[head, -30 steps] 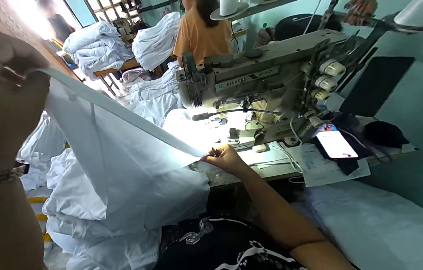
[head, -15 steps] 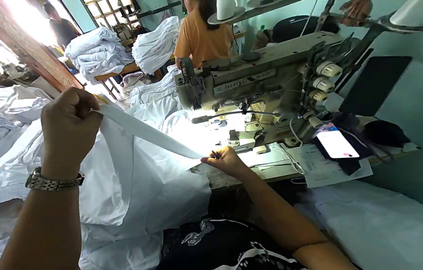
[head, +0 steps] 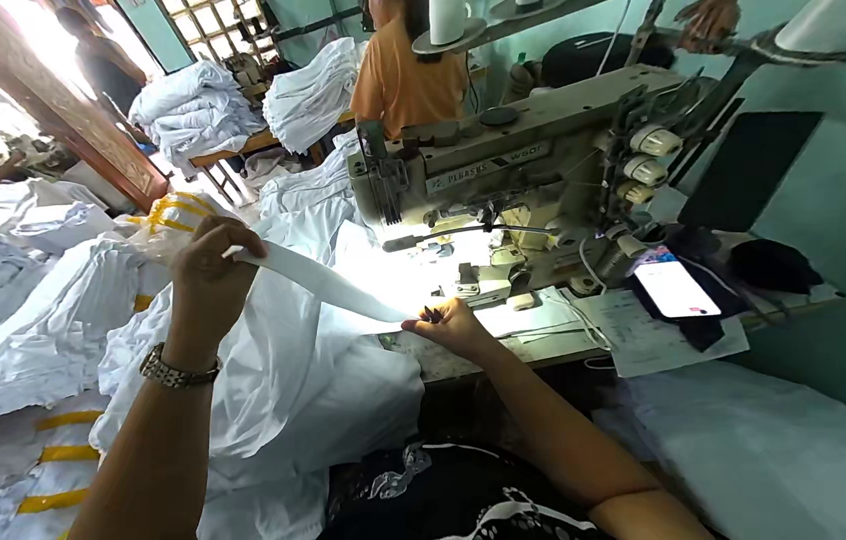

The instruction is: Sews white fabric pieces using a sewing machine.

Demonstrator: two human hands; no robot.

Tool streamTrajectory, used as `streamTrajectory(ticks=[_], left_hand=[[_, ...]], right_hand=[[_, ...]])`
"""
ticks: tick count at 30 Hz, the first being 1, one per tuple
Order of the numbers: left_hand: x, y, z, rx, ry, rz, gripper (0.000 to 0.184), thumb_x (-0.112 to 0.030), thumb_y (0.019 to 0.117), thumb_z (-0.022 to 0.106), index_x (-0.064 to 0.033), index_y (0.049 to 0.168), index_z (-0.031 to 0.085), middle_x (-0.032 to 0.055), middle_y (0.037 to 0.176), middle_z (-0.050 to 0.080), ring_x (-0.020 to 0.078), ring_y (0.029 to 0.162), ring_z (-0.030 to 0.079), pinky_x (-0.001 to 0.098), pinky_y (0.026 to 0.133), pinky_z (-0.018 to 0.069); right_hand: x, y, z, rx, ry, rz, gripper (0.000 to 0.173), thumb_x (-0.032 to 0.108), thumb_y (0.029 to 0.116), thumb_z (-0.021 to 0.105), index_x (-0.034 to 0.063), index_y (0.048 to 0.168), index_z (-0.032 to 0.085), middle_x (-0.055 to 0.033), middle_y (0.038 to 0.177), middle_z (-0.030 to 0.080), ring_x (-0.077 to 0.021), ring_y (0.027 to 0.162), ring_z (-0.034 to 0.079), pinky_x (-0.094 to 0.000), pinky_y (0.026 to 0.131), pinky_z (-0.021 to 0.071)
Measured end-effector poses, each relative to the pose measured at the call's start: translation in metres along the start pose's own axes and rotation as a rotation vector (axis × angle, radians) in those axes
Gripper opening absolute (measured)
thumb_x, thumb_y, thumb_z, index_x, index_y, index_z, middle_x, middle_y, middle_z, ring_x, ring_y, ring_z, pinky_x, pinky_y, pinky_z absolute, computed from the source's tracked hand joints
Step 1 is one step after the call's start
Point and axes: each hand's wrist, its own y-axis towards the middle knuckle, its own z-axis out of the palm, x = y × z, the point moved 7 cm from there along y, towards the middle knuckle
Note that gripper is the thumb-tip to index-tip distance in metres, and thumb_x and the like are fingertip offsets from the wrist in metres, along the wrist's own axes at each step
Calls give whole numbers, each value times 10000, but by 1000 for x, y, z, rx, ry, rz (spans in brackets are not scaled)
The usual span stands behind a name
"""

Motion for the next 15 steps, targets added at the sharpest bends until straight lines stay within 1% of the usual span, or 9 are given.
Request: streamTrajectory(ticks=[2, 4, 6, 8, 9, 10, 11, 13, 15], left_hand=[[0, -1, 6, -2, -46, 4, 107, 24, 892, 616, -57, 932, 672, -7, 1039, 608, 31, 976, 590, 179, 821, 515], [-3, -3, 10, -5, 43, 32, 103, -29, 886, 646, -39, 983, 679, 6, 956, 607, 34, 871, 581, 179, 765, 502], [-6, -4, 14, 8, 181, 70, 129, -99, 882, 658, -34, 990, 685, 24, 888, 612, 87, 835, 569, 257, 771, 482], [-7, -6, 18, 18, 271, 85, 124, -130, 888, 644, -40, 961, 689, 37, 844, 605, 152, 825, 556, 349, 776, 461], [-7, -7, 20, 21, 301, 88, 131, -142, 894, 639, -44, 957, 696, 41, 839, 605, 170, 826, 560, 375, 776, 459], [-8, -9, 23, 27, 331, 90, 142, -154, 909, 633, -48, 968, 707, 53, 868, 621, 187, 853, 583, 392, 793, 482], [-9, -10, 26, 37, 359, 96, 150, -151, 928, 623, -44, 982, 713, 80, 929, 642, 214, 904, 613, 419, 830, 510], [-8, -12, 33, 48, 399, 117, 151, -128, 946, 603, -27, 988, 706, 127, 999, 679, 277, 965, 647, 488, 870, 511], [-2, -13, 41, 45, 389, 121, 126, -103, 918, 618, -22, 974, 698, 122, 958, 679, 284, 934, 647, 507, 855, 496]], right_hand=[[0, 0, -1, -4, 4, -9, 380, 330, 891, 735, 143, 618, 547, 119, 585, 443, 42, 537, 400, -181, 525, 339], [0, 0, 0, 0, 4, -23, 384, 325, 890, 733, 142, 613, 541, 114, 592, 447, 41, 540, 400, -178, 524, 336], [-1, 0, 1, 9, 1, -37, 382, 325, 892, 731, 136, 619, 543, 104, 613, 453, 33, 555, 403, -179, 530, 337], [-1, 0, 1, 4, 2, -45, 372, 328, 893, 730, 136, 626, 555, 101, 620, 463, 30, 557, 412, -179, 531, 346], [-1, 0, 0, -1, 3, -47, 369, 329, 893, 729, 138, 628, 557, 105, 614, 464, 33, 553, 412, -180, 530, 347], [-1, 0, 0, -3, 2, -49, 368, 330, 894, 729, 141, 629, 558, 107, 610, 461, 34, 549, 409, -180, 529, 345], [-1, -1, 0, -3, 1, -49, 370, 329, 894, 727, 142, 627, 553, 107, 606, 458, 34, 547, 406, -183, 528, 342], [0, -1, 0, -2, 2, -47, 353, 327, 895, 723, 127, 643, 577, 102, 609, 474, 34, 548, 419, -184, 530, 361], [2, -2, 0, -3, -2, -38, 346, 320, 894, 720, 127, 646, 576, 108, 601, 468, 41, 539, 414, -177, 525, 359]])
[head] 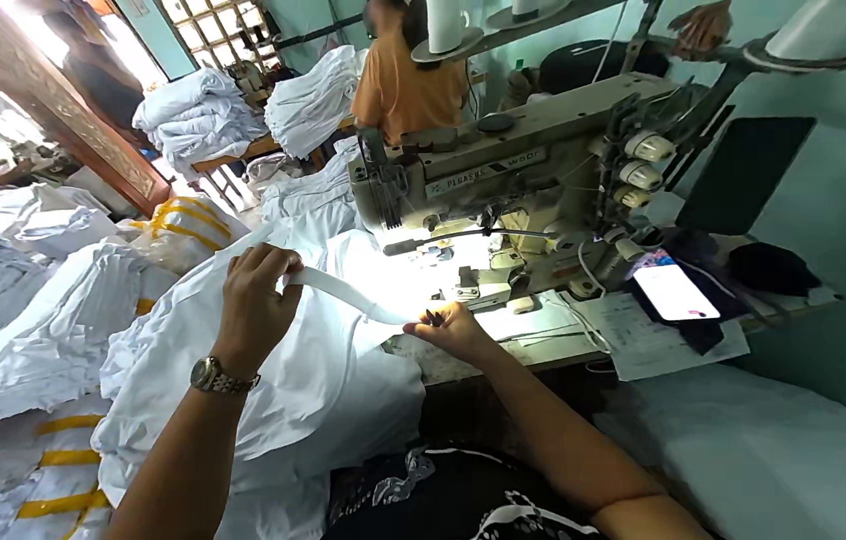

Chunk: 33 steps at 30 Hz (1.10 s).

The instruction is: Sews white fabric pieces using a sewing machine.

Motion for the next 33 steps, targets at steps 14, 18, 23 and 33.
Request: streamTrajectory(ticks=[14, 18, 23, 33], left_hand=[[12, -6, 33, 12, -267, -129, 100, -17, 902, 679, -63, 956, 750, 44, 956, 619, 85, 856, 601, 226, 747, 523], [13, -12, 40, 20, -380, -176, 100, 9, 890, 656, -48, 952, 709, 35, 937, 620, 74, 832, 601, 220, 730, 534], [-38, -18, 31, 96, -202, 67, 156, -56, 941, 601, -70, 937, 757, 65, 960, 570, 110, 825, 563, 227, 708, 510], [-13, -21, 52, 289, -314, -61, 202, -267, 1004, 630, -74, 989, 689, -16, 702, 597, 50, 582, 521, 246, 556, 464]], right_hand=[[-2, 2, 1, -5, -26, -4, 367, 349, 878, 770, 115, 656, 596, 105, 619, 482, 45, 562, 418, -170, 542, 353], [-1, 3, 2, 21, -58, 35, 315, 340, 863, 791, 88, 727, 659, 96, 647, 518, 47, 590, 440, -175, 577, 381], [1, 3, 1, 56, -67, 70, 276, 296, 874, 759, 89, 723, 656, 93, 626, 524, 38, 572, 441, -197, 569, 388], [0, 1, 2, 56, -61, 8, 275, 310, 883, 763, 71, 769, 689, 50, 730, 568, 21, 656, 480, -188, 621, 412]])
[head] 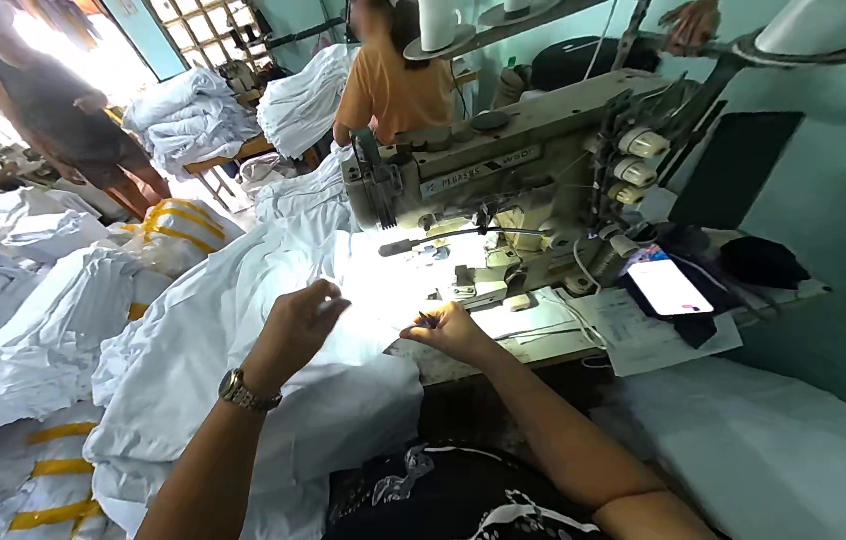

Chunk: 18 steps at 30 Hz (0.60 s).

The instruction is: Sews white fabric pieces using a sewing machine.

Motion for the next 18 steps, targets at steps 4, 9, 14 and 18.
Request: streamTrajectory(ticks=[4, 9, 14, 18], left_hand=[[-10, 2, -4, 51, 235, 109, 136, -165, 968, 672, -51, 998, 739, 85, 848, 634, 214, 753, 645, 399, 683, 572], [40, 7, -3, 9, 287, -10, 159, -24, 987, 566, -7, 1081, 693, 131, 959, 682, 282, 908, 682, 493, 829, 572], [4, -5, -1, 83, 88, 81, 141, -168, 977, 621, -55, 999, 701, 58, 836, 659, 151, 723, 630, 349, 674, 556], [21, 1, -6, 40, 431, 110, 154, 19, 943, 639, 2, 1065, 732, 182, 1004, 643, 348, 950, 663, 495, 827, 580]], right_hand=[[0, 2, 0, 14, -17, 37, 279, 316, 886, 755, 88, 744, 680, 76, 686, 553, 35, 614, 460, -185, 591, 396], [0, 1, 1, 14, -18, 7, 273, 319, 880, 775, 78, 774, 701, 71, 691, 569, 40, 619, 469, -173, 597, 403], [-2, 0, 1, 50, -24, 57, 253, 293, 878, 757, 78, 764, 685, 67, 705, 554, 26, 626, 466, -192, 602, 405], [0, 2, 0, 64, -43, 50, 272, 324, 876, 783, 80, 790, 699, 75, 673, 551, 36, 600, 455, -178, 585, 394]])
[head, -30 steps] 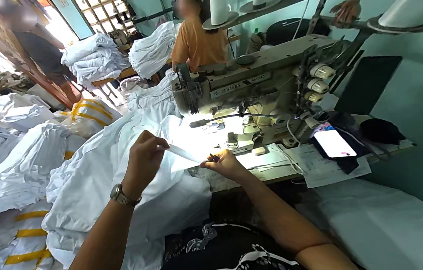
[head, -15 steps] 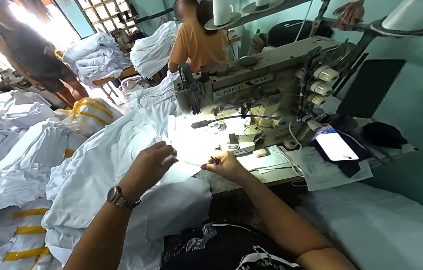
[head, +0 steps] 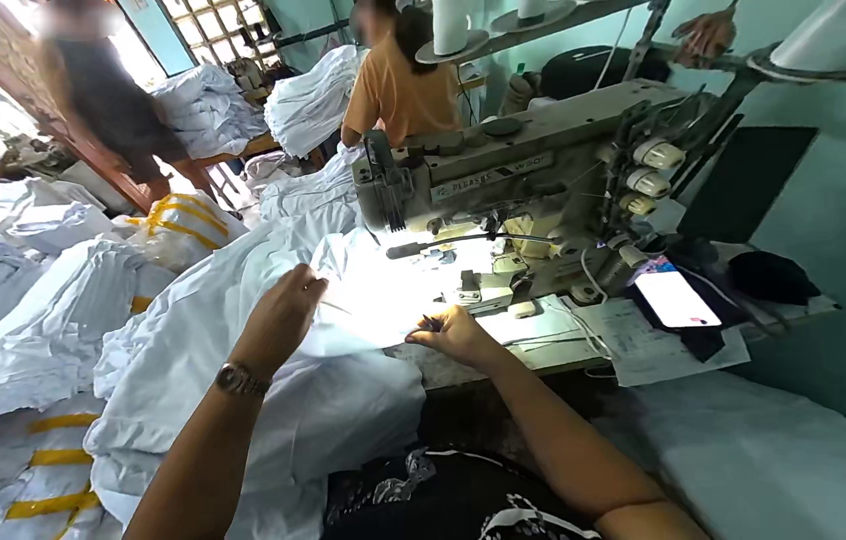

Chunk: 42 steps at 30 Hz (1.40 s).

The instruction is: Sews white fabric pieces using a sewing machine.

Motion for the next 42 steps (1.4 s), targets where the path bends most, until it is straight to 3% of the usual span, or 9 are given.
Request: streamTrajectory(ticks=[3, 7, 10, 15, 18, 21, 30, 37, 42], left_hand=[[25, -2, 10, -72, -106, -87, 210, 48, 924, 582, 7, 1075, 722, 165, 1057, 707, 345, 1046, 667, 527, 936, 535], [-26, -9, -20, -127, -356, 4, 182, -95, 934, 557, -57, 1029, 708, 43, 789, 653, 109, 681, 596, 292, 641, 524], [-49, -10, -34, -149, -149, 100, 186, -61, 928, 582, -55, 1000, 754, 82, 748, 584, 210, 649, 588, 363, 586, 514], [-4, -2, -14, -147, 6, -64, 228, 62, 902, 610, 13, 1085, 736, 197, 1056, 672, 382, 1017, 655, 535, 893, 545], [-18, -8, -21, -170, -248, -72, 239, -108, 966, 520, -50, 1082, 721, 75, 985, 726, 215, 970, 681, 439, 902, 544], [-42, -11, -37, -200, -330, 21, 194, -201, 968, 581, -88, 972, 739, 6, 808, 680, 57, 729, 619, 236, 677, 528], [-65, -11, -30, -167, -55, 62, 207, -211, 998, 586, -93, 939, 745, 50, 733, 587, 203, 661, 606, 358, 589, 515], [5, 3, 0, -98, -65, -160, 166, -26, 975, 603, 5, 1094, 713, 165, 1011, 697, 332, 957, 691, 533, 863, 564], [-52, -8, -30, -117, -294, -13, 189, -181, 983, 553, -82, 1031, 706, 27, 774, 644, 122, 664, 612, 313, 618, 538]], right_hand=[[0, 0, 0, 21, -23, 7, 286, 341, 885, 781, 75, 811, 706, 65, 682, 561, 25, 613, 467, -189, 603, 405], [-4, -1, 0, 23, 18, 24, 281, 328, 882, 770, 78, 791, 682, 64, 693, 540, 11, 619, 460, -207, 604, 405], [-3, -1, 0, 19, 59, 20, 274, 316, 872, 780, 94, 759, 667, 86, 669, 534, 36, 595, 450, -185, 581, 394], [-1, -2, 1, -1, 90, -70, 274, 302, 873, 784, 83, 754, 671, 72, 715, 560, 43, 627, 470, -160, 593, 401], [-2, -3, -1, -12, 77, -46, 297, 315, 878, 768, 93, 721, 648, 87, 688, 534, 44, 609, 446, -170, 580, 381], [-3, -1, -4, -26, 98, -26, 362, 361, 879, 771, 137, 657, 593, 128, 596, 465, 55, 544, 403, -173, 532, 340], [-5, -3, -1, -44, 133, -77, 339, 343, 902, 747, 127, 671, 625, 114, 628, 503, 57, 557, 432, -158, 533, 364], [-3, -3, -1, -54, 94, -91, 323, 336, 872, 782, 113, 690, 635, 100, 656, 526, 51, 589, 448, -164, 561, 382], [-3, -4, -2, -34, 114, -58, 313, 333, 872, 775, 113, 695, 638, 112, 664, 511, 64, 589, 430, -151, 560, 367]])
